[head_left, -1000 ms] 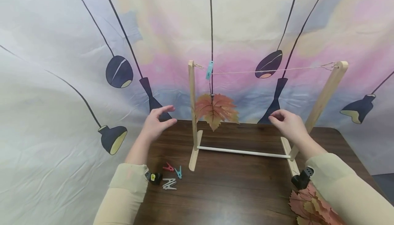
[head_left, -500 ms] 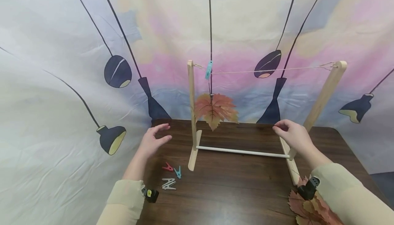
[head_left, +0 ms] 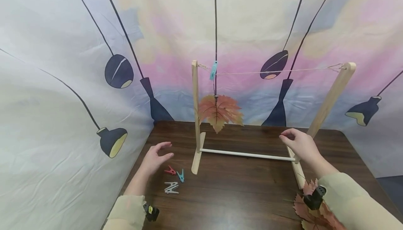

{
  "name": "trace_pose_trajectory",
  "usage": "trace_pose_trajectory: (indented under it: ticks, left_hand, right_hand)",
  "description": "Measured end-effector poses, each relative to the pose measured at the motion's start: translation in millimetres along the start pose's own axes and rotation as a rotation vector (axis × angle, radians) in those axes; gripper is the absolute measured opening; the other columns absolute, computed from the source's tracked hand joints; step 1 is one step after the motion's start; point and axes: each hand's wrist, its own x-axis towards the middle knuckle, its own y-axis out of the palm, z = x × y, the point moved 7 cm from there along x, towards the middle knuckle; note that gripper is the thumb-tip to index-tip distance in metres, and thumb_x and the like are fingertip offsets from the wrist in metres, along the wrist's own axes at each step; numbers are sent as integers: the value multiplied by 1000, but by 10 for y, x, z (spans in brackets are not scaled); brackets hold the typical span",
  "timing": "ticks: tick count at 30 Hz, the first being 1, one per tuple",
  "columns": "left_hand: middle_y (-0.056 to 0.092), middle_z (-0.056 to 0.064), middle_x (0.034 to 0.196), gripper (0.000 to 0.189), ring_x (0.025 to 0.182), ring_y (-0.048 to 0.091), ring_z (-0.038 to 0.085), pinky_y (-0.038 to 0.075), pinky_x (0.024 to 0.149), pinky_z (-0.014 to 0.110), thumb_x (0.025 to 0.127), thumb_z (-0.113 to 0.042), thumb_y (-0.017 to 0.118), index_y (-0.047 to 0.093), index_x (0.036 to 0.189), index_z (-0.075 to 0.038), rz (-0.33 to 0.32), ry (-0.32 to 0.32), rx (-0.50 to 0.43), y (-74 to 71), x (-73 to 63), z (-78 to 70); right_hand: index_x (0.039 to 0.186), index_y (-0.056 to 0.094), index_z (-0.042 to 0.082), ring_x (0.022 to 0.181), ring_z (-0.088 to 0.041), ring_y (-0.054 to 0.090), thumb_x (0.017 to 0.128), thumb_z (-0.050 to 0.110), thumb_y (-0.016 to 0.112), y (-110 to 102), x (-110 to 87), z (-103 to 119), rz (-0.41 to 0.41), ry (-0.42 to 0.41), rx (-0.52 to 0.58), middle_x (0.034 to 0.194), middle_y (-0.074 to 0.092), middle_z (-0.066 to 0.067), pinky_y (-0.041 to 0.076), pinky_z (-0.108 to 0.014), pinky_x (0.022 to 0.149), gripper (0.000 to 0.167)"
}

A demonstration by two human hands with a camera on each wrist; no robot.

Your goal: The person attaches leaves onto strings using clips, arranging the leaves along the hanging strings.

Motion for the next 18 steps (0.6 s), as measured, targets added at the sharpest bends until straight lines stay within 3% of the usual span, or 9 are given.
trace_pose_trajectory:
  ticks: [8, 18]
  left_hand:
    - [59, 9, 121, 45, 118, 43, 30, 34, 97, 52, 83, -26, 72, 59, 122, -8, 32, -49, 30, 164, -47, 207]
    - [57, 12, 120, 47, 109, 49, 34, 41, 87, 49, 81, -24, 74, 58, 123, -9, -20, -150, -9, 382, -161, 466]
  right_hand:
    - [111, 62, 6, 83, -28, 61, 95, 41, 51, 4, -24, -72, -15, -6, -15, 103, 65, -16, 46, -41, 66, 39]
    - [110, 62, 6, 90, -35, 60, 95, 39, 51, -24, -49, -176, -21, 1, -14, 103, 65, -18, 46, -47, 70, 37]
